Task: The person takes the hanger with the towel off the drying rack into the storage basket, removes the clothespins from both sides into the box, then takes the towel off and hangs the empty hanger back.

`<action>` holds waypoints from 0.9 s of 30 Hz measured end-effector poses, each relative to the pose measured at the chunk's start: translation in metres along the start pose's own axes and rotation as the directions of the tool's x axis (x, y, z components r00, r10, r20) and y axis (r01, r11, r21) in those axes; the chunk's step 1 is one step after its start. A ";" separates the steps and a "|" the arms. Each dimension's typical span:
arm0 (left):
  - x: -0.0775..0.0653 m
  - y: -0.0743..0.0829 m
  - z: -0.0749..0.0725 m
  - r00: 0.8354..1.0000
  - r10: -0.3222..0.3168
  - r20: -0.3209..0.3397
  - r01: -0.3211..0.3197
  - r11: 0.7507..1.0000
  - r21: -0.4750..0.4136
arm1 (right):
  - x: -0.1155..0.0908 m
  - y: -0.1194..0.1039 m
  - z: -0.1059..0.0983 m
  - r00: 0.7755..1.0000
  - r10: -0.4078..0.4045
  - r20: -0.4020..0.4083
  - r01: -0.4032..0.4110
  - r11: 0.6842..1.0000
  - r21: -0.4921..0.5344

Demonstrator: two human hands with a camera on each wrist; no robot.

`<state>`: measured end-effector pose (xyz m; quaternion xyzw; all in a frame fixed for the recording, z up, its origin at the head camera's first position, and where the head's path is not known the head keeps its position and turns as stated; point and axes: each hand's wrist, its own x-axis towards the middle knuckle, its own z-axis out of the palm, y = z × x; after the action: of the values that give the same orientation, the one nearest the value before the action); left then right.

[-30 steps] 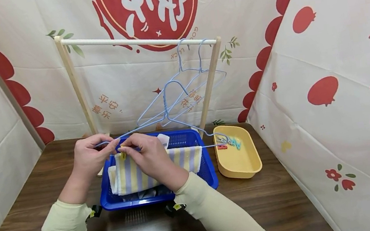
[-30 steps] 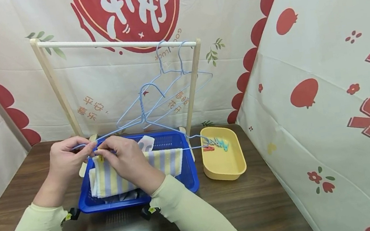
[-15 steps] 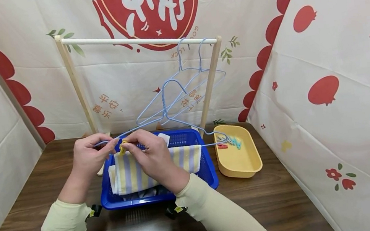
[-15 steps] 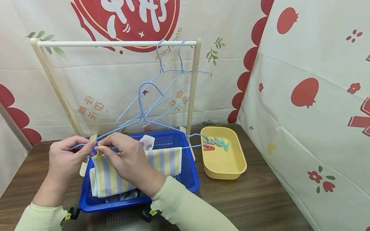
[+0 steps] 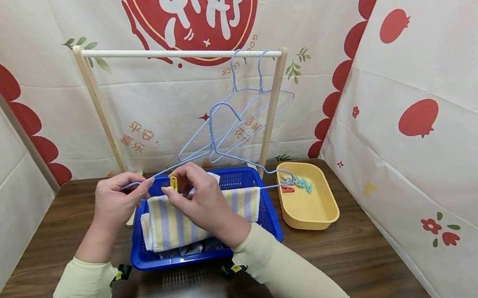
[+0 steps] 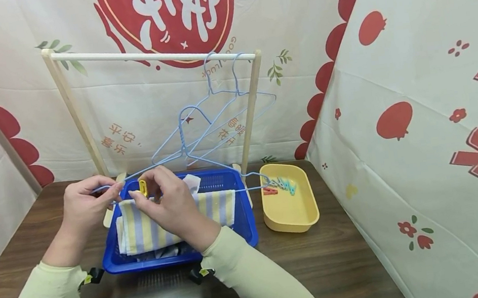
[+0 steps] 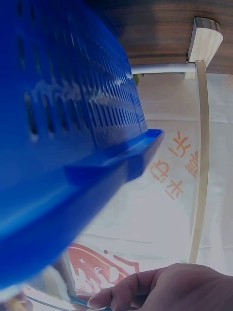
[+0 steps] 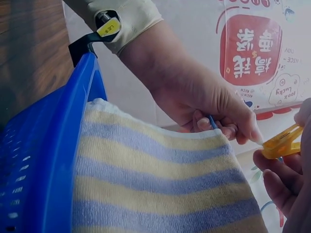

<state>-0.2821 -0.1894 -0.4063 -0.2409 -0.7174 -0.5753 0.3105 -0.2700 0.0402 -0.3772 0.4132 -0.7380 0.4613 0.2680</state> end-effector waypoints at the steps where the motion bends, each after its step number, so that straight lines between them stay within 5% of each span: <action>1: 0.000 0.000 0.000 1.000 -0.003 -0.001 0.003 1.000 0.002 | -0.001 0.000 -0.001 1.000 0.001 0.005 -0.001 1.000 0.002; 8: 0.000 0.001 0.000 1.000 -0.018 -0.004 0.018 1.000 -0.008 | -0.001 0.001 -0.009 0.999 -0.025 0.029 0.027 0.999 -0.046; 18: 0.000 -0.002 -0.001 1.000 -0.021 0.001 0.021 1.000 -0.017 | -0.010 0.009 -0.026 0.987 -0.016 0.163 0.037 0.991 -0.127; 27: 0.001 -0.003 -0.001 0.999 -0.030 -0.016 0.030 0.999 -0.024 | -0.020 0.013 -0.055 0.969 0.031 0.246 0.017 0.982 -0.187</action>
<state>-0.2845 -0.1907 -0.4072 -0.2292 -0.7113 -0.5904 0.3049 -0.2698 0.1003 -0.3750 0.4378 -0.8073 0.3354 0.2098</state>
